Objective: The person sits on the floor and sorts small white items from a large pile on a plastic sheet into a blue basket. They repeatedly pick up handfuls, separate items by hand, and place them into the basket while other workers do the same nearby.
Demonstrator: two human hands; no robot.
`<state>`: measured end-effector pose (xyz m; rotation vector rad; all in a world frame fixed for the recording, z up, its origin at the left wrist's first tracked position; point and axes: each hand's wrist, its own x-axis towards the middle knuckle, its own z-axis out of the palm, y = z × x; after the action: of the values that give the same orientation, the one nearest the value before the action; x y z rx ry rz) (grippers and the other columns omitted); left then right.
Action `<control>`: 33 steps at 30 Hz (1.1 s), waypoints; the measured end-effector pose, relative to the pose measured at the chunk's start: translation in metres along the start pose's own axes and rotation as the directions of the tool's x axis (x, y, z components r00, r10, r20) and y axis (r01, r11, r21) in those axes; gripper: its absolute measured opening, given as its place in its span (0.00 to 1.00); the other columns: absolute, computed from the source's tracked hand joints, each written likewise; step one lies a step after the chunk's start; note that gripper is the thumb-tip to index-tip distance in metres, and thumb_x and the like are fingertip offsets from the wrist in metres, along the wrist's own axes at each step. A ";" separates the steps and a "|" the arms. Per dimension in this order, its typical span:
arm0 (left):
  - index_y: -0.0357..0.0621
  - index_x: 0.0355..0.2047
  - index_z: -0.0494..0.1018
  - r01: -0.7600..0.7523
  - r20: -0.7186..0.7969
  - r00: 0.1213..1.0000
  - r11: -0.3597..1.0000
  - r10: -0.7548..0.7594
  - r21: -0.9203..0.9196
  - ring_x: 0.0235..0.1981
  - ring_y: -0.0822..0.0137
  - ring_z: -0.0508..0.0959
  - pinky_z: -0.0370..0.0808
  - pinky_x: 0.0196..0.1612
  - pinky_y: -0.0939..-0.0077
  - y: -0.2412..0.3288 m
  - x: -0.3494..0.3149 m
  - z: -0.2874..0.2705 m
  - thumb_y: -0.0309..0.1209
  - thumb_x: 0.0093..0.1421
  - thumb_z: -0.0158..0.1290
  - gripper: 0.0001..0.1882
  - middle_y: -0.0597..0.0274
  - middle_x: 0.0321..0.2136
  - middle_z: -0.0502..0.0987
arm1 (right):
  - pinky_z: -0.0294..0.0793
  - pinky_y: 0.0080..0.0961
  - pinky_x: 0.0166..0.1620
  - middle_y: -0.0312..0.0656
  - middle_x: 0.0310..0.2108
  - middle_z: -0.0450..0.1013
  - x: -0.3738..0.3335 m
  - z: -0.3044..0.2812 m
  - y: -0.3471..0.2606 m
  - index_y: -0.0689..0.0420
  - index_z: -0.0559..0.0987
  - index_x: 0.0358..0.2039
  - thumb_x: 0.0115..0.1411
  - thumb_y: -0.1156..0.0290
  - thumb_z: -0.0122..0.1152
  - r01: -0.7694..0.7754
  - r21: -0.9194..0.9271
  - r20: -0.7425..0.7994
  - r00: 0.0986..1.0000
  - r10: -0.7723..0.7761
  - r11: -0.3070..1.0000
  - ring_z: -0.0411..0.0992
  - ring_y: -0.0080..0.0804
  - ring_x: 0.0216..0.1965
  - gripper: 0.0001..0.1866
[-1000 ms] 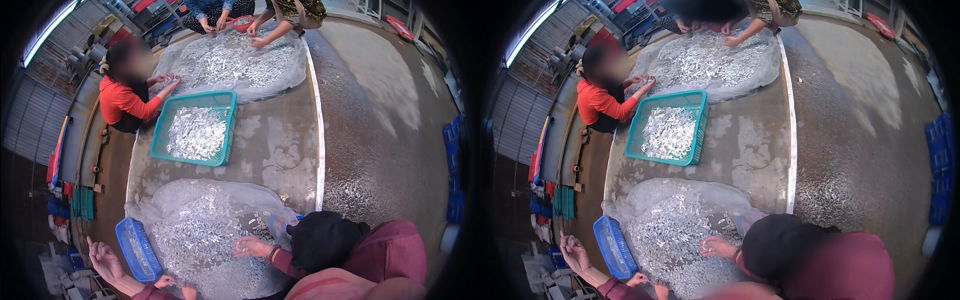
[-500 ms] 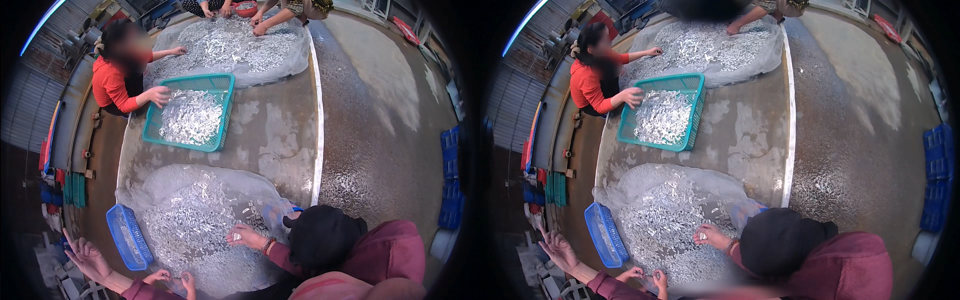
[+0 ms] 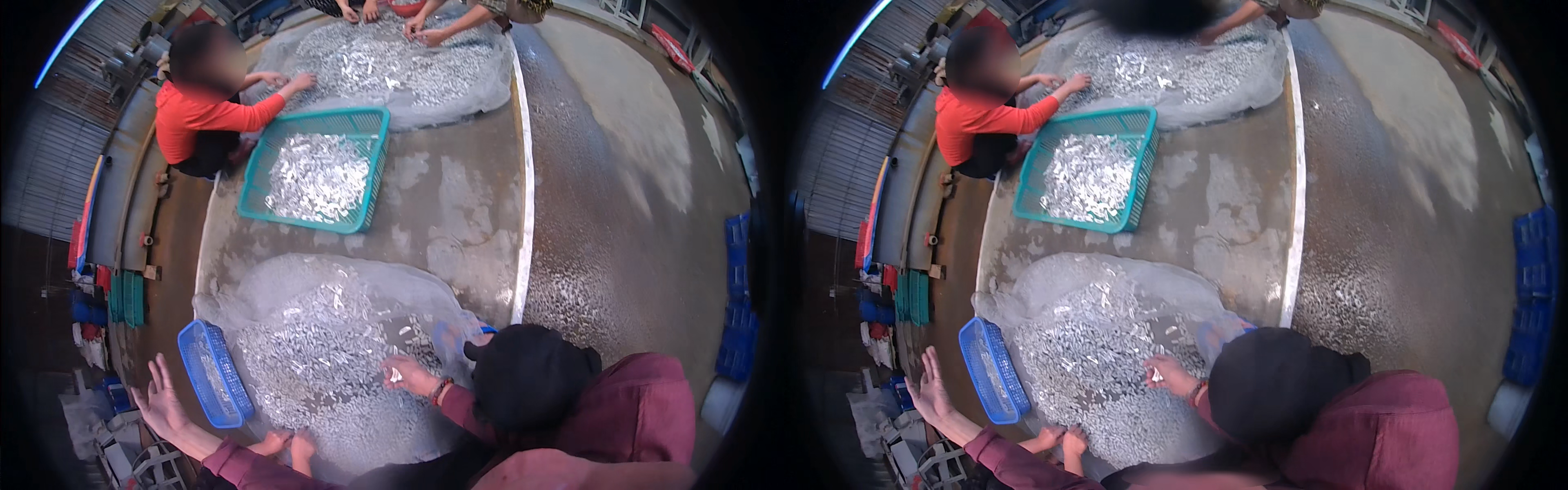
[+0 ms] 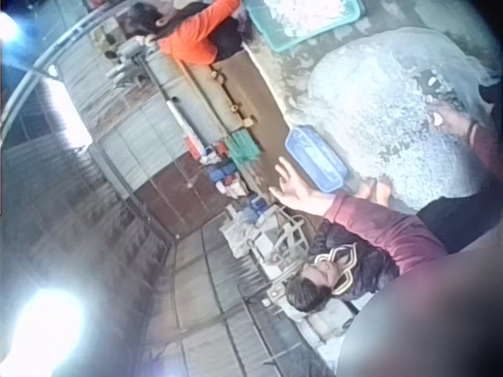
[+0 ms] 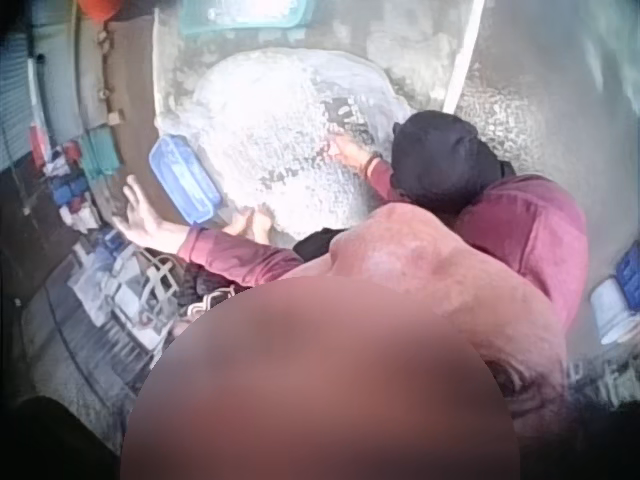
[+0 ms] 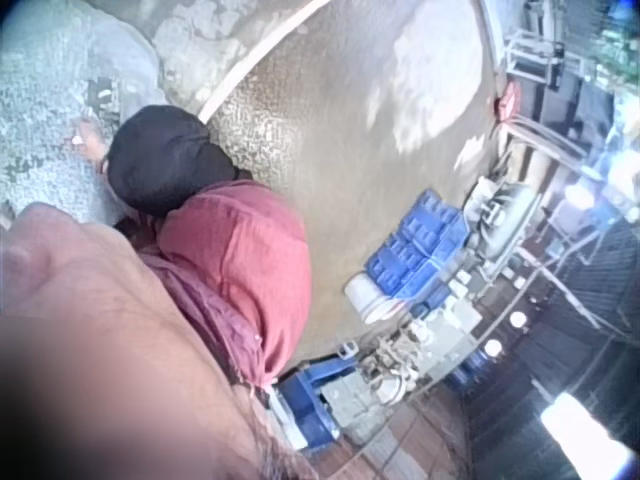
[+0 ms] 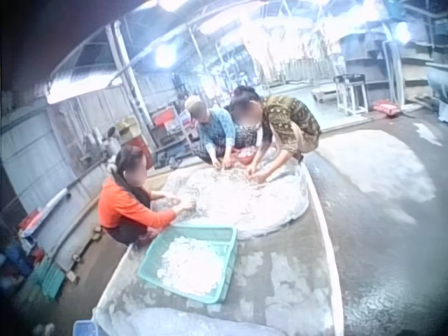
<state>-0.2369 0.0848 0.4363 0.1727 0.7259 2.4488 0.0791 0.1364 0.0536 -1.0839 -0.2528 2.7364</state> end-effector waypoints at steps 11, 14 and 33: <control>0.46 0.63 0.46 -0.320 0.485 0.858 0.915 0.170 0.245 0.47 0.56 0.68 0.73 0.44 0.66 0.010 -0.004 -0.012 0.33 0.65 0.41 0.29 0.52 0.61 0.54 | 0.43 0.17 0.13 0.27 0.12 0.52 -0.008 0.007 -0.011 0.54 0.71 0.36 0.63 0.64 0.48 0.021 0.017 0.048 0.999 -0.022 1.000 0.47 0.15 0.10 0.08; 0.42 0.51 0.66 -0.136 0.795 0.605 0.990 0.046 0.046 0.33 0.70 0.62 0.67 0.30 0.79 0.003 -0.006 -0.011 0.38 0.62 0.47 0.20 0.60 0.43 0.68 | 0.46 0.17 0.14 0.31 0.15 0.57 -0.003 0.000 0.000 0.52 0.67 0.44 0.62 0.69 0.50 0.120 -0.006 -0.005 0.993 -0.120 0.993 0.50 0.17 0.12 0.10; 0.43 0.65 0.35 -0.150 0.604 0.792 0.933 -0.085 0.327 0.29 0.73 0.60 0.64 0.25 0.83 -0.040 -0.016 0.009 0.30 0.62 0.45 0.38 0.64 0.33 0.62 | 0.51 0.18 0.14 0.39 0.22 0.65 -0.004 0.005 -0.010 0.57 0.71 0.43 0.54 0.74 0.48 0.020 0.012 0.072 0.997 -0.021 1.000 0.58 0.21 0.15 0.14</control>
<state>-0.2017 0.1071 0.4231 1.0798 0.8539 2.0599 0.0800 0.1445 0.0621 -0.9747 -0.2568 2.7589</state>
